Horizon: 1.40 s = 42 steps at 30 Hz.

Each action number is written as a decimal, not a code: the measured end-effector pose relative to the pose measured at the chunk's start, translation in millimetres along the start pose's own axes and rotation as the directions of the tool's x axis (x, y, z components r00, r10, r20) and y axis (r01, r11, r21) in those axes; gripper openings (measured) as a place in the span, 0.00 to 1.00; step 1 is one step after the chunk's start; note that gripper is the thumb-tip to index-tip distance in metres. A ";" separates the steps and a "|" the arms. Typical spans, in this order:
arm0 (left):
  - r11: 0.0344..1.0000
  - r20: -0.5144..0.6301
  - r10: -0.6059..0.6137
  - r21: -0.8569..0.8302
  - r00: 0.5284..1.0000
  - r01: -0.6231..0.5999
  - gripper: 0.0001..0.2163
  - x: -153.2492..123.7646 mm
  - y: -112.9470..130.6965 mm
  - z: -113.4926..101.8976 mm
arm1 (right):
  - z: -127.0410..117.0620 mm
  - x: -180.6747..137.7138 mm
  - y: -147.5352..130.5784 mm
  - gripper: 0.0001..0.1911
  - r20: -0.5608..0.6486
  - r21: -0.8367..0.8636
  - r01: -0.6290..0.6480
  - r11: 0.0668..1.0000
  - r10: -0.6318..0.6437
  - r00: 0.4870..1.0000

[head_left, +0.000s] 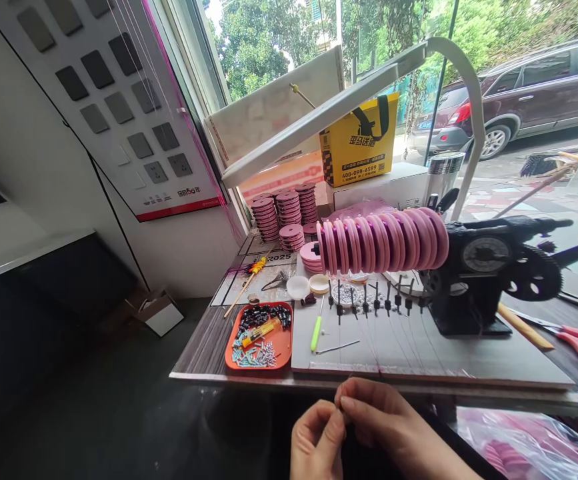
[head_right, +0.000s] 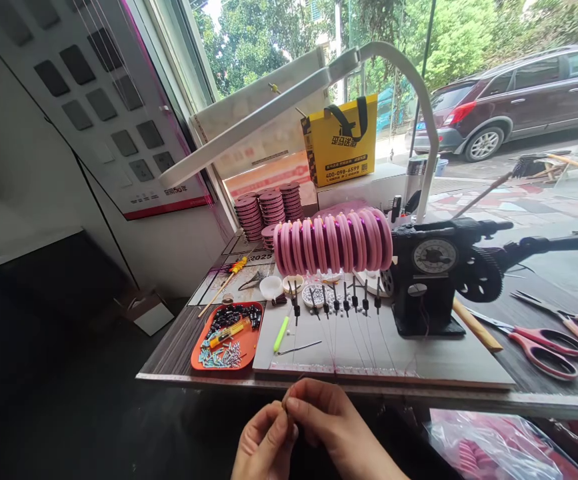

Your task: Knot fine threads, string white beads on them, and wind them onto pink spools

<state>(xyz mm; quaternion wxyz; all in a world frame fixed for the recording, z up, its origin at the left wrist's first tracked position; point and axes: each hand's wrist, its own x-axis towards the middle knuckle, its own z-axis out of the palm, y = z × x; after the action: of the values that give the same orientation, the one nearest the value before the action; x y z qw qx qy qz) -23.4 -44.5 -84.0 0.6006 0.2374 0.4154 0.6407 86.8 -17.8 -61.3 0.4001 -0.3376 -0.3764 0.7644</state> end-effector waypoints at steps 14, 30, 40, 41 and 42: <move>0.999 -0.077 0.040 -0.032 0.996 -0.042 0.11 -3.8 2.9 7.6 | 0.5 -6.5 -4.4 0.15 0.004 -0.203 0.135 0.970 -0.137 0.991; 0.991 0.215 0.017 0.126 0.976 -0.045 0.12 -0.7 10.0 3.2 | -1.5 -0.2 -1.9 0.16 0.130 0.172 -0.084 0.981 0.062 0.990; 0.998 0.142 -0.042 0.050 0.989 0.035 0.09 -4.9 11.9 5.5 | -1.7 -2.8 -3.6 0.17 0.069 -0.027 -0.009 1.000 0.010 0.998; 0.998 0.139 -0.054 0.046 0.989 0.048 0.09 -5.4 12.3 6.0 | -1.9 -2.7 -3.0 0.17 0.064 -0.031 -0.007 0.999 0.009 0.998; 0.997 0.135 -0.065 0.044 0.989 0.060 0.09 -5.8 12.7 6.5 | -2.1 -2.6 -2.4 0.17 0.061 -0.034 -0.004 0.999 0.006 0.998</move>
<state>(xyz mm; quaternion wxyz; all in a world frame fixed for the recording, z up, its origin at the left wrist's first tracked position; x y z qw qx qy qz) -24.5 -47.7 -69.0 0.6425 0.2794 0.3933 0.5954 90.5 -18.4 -59.8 0.3808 -0.3216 -0.4006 0.7688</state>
